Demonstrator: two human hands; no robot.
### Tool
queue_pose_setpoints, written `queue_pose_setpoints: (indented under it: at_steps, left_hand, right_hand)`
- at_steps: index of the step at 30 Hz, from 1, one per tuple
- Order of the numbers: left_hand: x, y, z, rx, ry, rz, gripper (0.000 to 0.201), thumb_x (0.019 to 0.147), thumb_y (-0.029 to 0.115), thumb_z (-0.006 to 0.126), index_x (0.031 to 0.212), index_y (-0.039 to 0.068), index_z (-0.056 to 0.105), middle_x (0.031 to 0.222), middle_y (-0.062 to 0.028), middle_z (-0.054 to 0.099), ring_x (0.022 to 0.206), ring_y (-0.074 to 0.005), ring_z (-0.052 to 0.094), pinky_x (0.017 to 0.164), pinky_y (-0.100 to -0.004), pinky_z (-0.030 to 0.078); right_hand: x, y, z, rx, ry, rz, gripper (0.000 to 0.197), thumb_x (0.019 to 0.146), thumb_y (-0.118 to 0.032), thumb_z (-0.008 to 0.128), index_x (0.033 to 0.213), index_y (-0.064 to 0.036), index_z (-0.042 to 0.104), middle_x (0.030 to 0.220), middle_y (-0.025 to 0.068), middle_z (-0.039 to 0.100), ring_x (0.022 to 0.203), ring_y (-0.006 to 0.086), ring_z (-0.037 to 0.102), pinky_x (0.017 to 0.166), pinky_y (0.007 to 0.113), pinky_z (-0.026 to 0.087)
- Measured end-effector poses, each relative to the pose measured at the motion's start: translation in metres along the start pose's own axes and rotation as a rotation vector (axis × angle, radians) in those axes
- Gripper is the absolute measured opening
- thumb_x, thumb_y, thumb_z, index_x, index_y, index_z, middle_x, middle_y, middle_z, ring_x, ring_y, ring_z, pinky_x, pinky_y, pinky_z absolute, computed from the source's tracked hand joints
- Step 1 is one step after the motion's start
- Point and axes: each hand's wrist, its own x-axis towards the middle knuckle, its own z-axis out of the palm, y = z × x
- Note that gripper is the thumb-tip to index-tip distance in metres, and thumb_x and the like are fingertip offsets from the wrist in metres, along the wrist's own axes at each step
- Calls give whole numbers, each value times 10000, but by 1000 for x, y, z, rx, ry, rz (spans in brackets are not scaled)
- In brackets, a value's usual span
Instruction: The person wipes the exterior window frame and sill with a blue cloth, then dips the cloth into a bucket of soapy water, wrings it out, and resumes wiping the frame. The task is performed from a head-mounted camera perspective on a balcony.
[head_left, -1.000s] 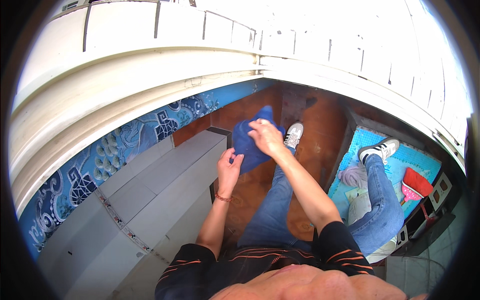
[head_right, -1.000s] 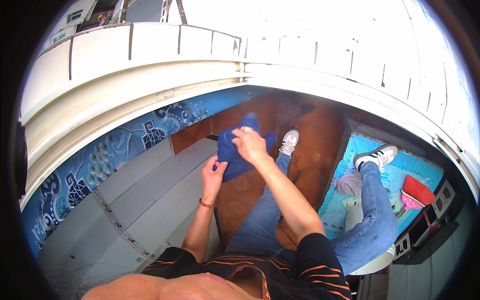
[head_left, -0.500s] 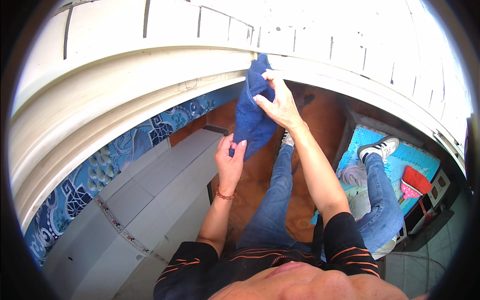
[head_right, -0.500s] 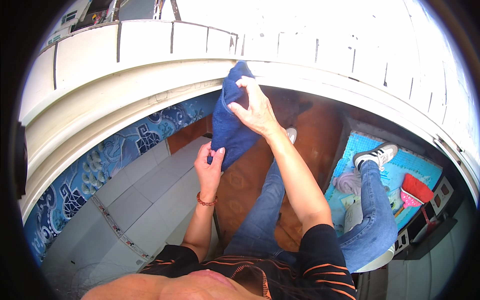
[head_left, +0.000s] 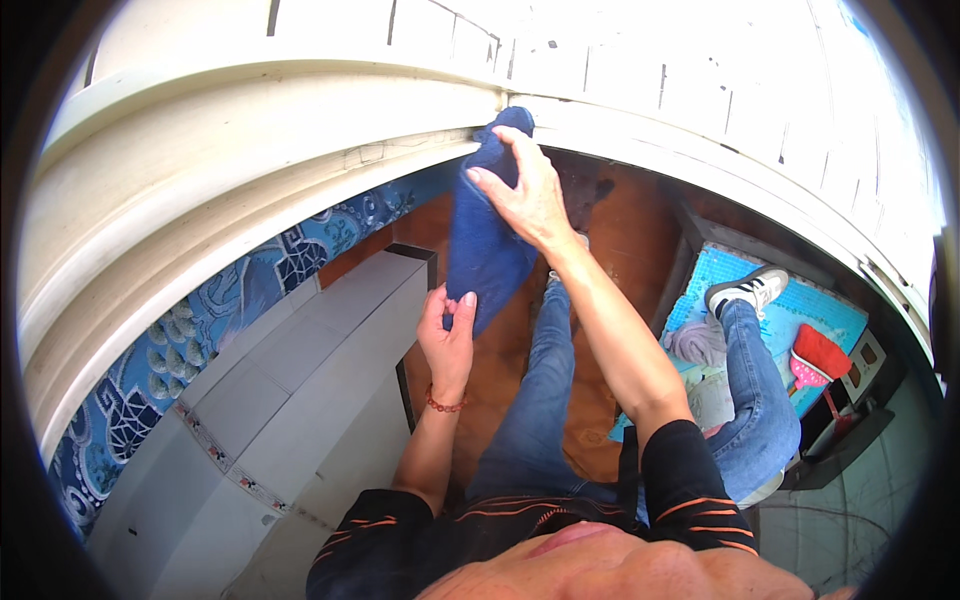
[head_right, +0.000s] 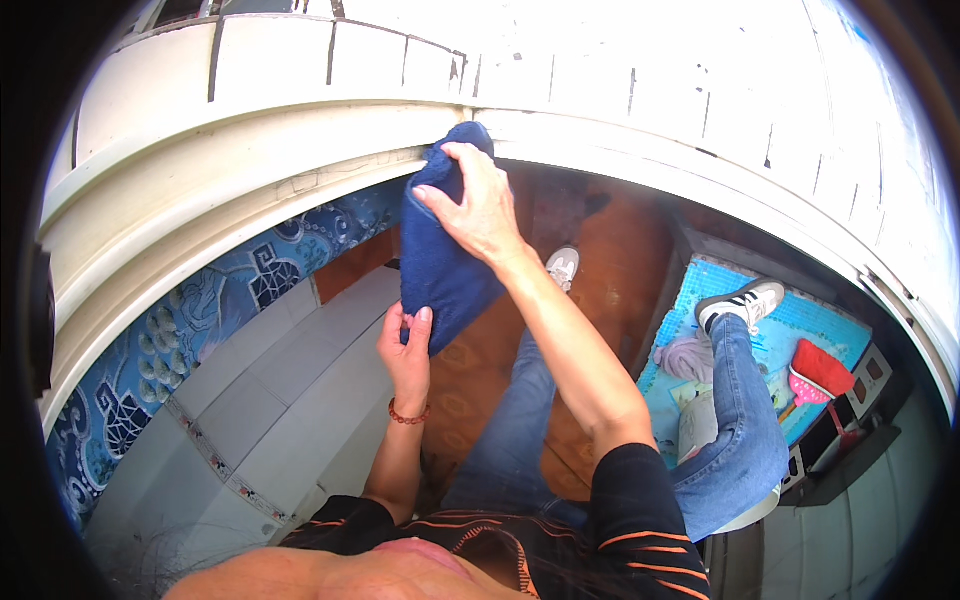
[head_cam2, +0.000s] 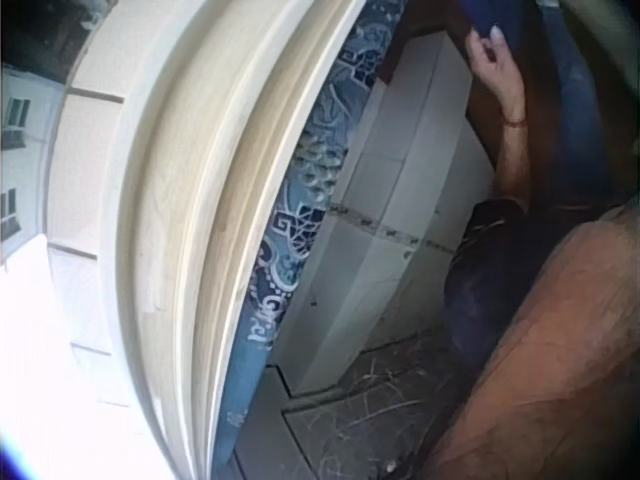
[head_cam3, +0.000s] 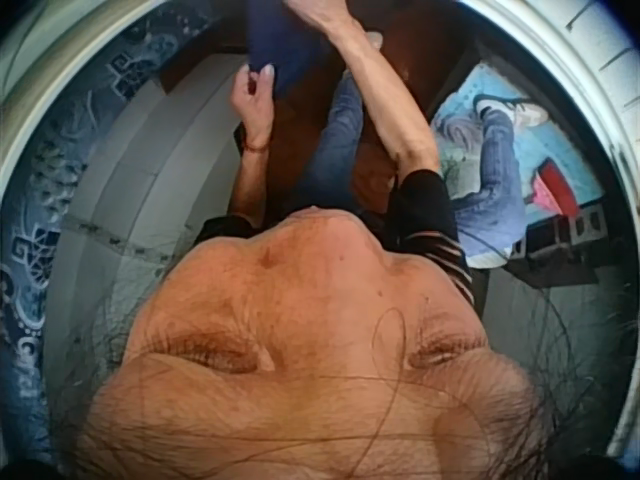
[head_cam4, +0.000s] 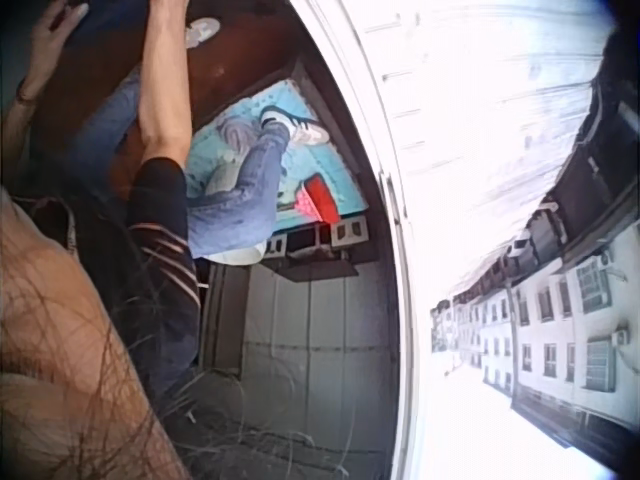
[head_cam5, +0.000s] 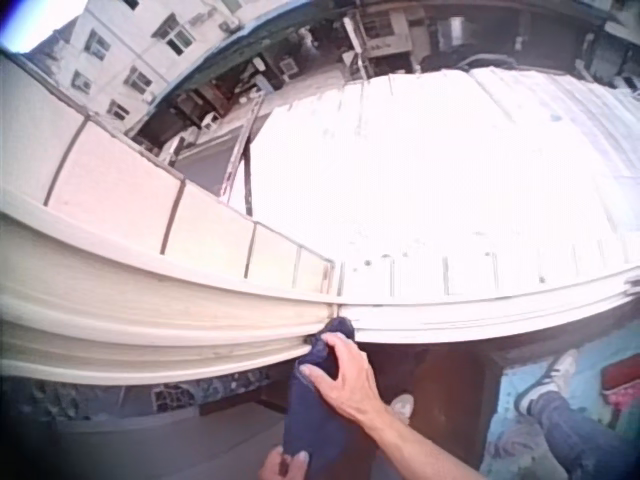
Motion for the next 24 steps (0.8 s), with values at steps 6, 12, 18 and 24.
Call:
queue_pose_setpoints:
  at_steps: [6, 12, 18, 24]
  left_hand:
    - [-14, 20, -8, 5, 60, 6, 146, 840, 106, 622, 913, -3, 557, 715, 48, 431, 675, -44, 378, 625, -181, 352]
    - [-37, 26, -39, -78, 79, -4, 151, 848, 69, 583, 980, 3, 553, 796, 46, 487, 704, -28, 401, 638, -172, 340]
    - [-35, 0, -43, 84, -40, -52, 236, 787, -3, 603, 1013, -40, 546, 835, 0, 479, 745, -78, 428, 678, -201, 386]
    - [10, 6, 22, 105, -129, 69, 211, 775, 4, 614, 985, -5, 593, 753, -10, 475, 689, -99, 443, 648, -226, 401]
  right_hand:
    - [-1, -29, 11, 227, 104, 21, 404, 661, -190, 732, 989, -23, 566, 927, 160, 608, 878, 317, 580, 797, 371, 458]
    - [-9, -87, 4, 394, 110, -217, 357, 645, 2, 657, 991, -11, 566, 1002, 133, 599, 980, 283, 560, 860, 332, 435]
    - [-81, -74, -11, 563, -111, 133, 268, 743, -21, 623, 997, -21, 537, 972, 94, 590, 896, 180, 569, 805, 297, 452]
    - [-36, -18, -46, 613, 165, 267, 394, 841, -137, 610, 1140, 27, 413, 1033, 125, 569, 955, 168, 546, 796, 286, 464]
